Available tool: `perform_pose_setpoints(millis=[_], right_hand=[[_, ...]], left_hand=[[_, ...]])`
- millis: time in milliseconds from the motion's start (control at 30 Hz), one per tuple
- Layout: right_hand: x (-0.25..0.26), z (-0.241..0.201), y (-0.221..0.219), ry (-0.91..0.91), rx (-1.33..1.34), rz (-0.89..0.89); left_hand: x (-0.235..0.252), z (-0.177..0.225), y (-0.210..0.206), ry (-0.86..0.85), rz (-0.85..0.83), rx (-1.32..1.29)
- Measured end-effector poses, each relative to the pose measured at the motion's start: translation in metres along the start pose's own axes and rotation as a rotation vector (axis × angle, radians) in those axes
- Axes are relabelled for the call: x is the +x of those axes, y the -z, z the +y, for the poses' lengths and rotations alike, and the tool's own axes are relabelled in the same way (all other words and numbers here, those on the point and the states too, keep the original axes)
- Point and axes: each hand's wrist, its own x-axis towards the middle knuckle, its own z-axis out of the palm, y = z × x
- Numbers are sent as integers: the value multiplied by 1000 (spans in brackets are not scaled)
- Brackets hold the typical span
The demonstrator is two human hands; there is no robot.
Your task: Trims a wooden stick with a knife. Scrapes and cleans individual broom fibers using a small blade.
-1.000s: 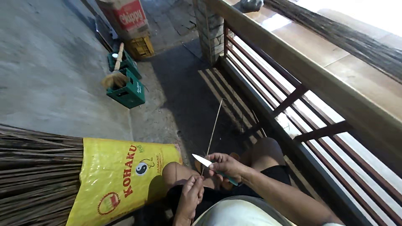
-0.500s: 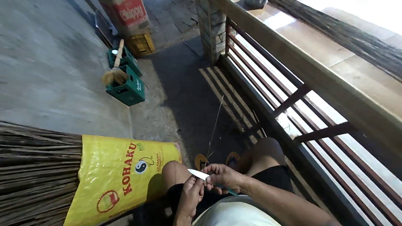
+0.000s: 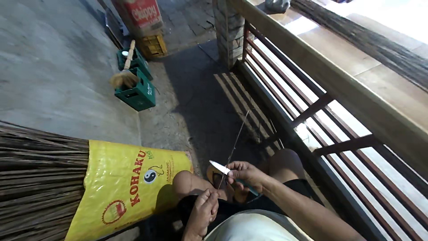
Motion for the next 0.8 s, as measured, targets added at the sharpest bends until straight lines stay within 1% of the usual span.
perform_pose_setpoints(millis=[100, 167, 233, 300, 367, 467, 533, 600, 667, 733, 800], right_hand=[[4, -11, 10, 24, -4, 113], [5, -8, 7, 44, -11, 158], [6, -3, 1, 63, -6, 170], [7, 2, -6, 61, -27, 137], [6, 11, -13, 50, -59, 77], [4, 22, -16, 7, -52, 7], [3, 17, -11, 2, -43, 42], [3, 0, 0, 21, -41, 121], [7, -6, 9, 31, -2, 164], [9, -1, 7, 18, 27, 141], [7, 6, 0, -9, 38, 81]], left_hand=[[-4, 0, 5, 36, -4, 17], [-2, 0, 5, 44, 1, 88], [3, 2, 2, 11, 23, 194], [10, 4, -4, -46, 80, 243], [17, 4, -9, -84, 135, 235], [18, 5, -11, -75, 157, 206], [15, 2, -5, -52, 110, 174], [9, 0, 1, -39, 63, 129], [5, 0, 2, -16, 54, 88], [5, 1, 0, 2, 62, 72], [7, -1, 0, 10, 74, 60]])
